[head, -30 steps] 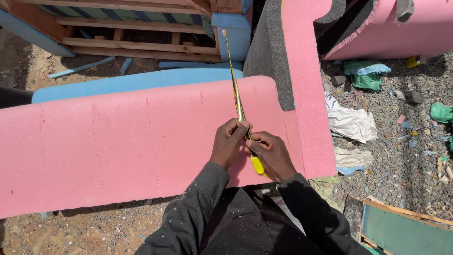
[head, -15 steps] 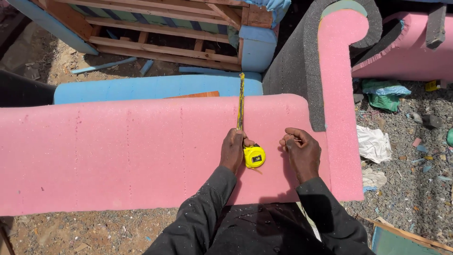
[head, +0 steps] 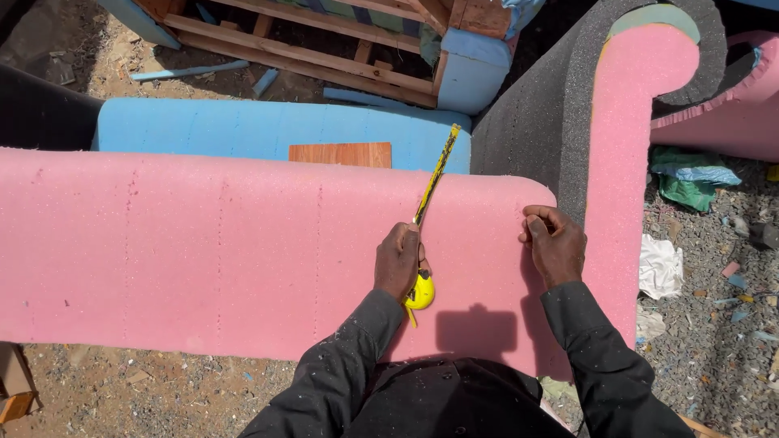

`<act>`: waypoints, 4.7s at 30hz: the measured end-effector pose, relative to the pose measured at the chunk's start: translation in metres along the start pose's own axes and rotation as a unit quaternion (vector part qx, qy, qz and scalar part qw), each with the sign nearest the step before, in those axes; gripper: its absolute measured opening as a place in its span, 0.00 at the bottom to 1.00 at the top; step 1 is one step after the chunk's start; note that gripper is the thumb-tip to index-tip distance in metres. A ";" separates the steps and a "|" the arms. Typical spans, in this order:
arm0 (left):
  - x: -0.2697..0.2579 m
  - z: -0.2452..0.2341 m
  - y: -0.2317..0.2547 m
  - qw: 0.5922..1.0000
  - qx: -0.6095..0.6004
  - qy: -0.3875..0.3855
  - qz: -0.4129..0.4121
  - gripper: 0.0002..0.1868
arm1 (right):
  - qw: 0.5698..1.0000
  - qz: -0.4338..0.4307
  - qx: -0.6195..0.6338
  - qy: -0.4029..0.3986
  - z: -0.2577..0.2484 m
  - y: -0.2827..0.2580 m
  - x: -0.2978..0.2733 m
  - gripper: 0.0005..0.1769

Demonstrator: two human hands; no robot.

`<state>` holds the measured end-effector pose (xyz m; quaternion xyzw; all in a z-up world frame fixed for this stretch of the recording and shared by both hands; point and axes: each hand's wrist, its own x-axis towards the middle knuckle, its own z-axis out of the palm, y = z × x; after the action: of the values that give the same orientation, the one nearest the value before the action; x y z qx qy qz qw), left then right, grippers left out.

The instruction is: Measuring the dimensions of a pink upholstery foam sheet using a tape measure and marking it for cutting.

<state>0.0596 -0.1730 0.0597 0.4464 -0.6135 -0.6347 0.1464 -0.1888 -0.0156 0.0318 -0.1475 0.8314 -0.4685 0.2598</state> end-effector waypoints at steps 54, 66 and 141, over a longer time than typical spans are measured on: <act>0.073 0.059 0.078 0.965 0.247 0.048 -0.073 0.26 | 0.928 -0.081 -0.342 -0.119 -0.023 -0.049 0.062 0.09; 0.070 0.069 0.059 0.955 0.278 0.102 -0.017 0.27 | 0.941 -0.118 -0.313 -0.053 -0.001 -0.035 0.065 0.07; -0.124 -0.091 -0.097 0.929 0.119 -0.352 0.004 0.18 | 0.971 -0.203 -0.011 -0.128 0.081 -0.019 -0.353 0.23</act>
<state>0.2321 -0.1209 0.0333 0.2060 -0.6982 -0.6731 -0.1303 0.1470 0.0902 0.1173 -0.3745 0.7494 -0.4793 0.2617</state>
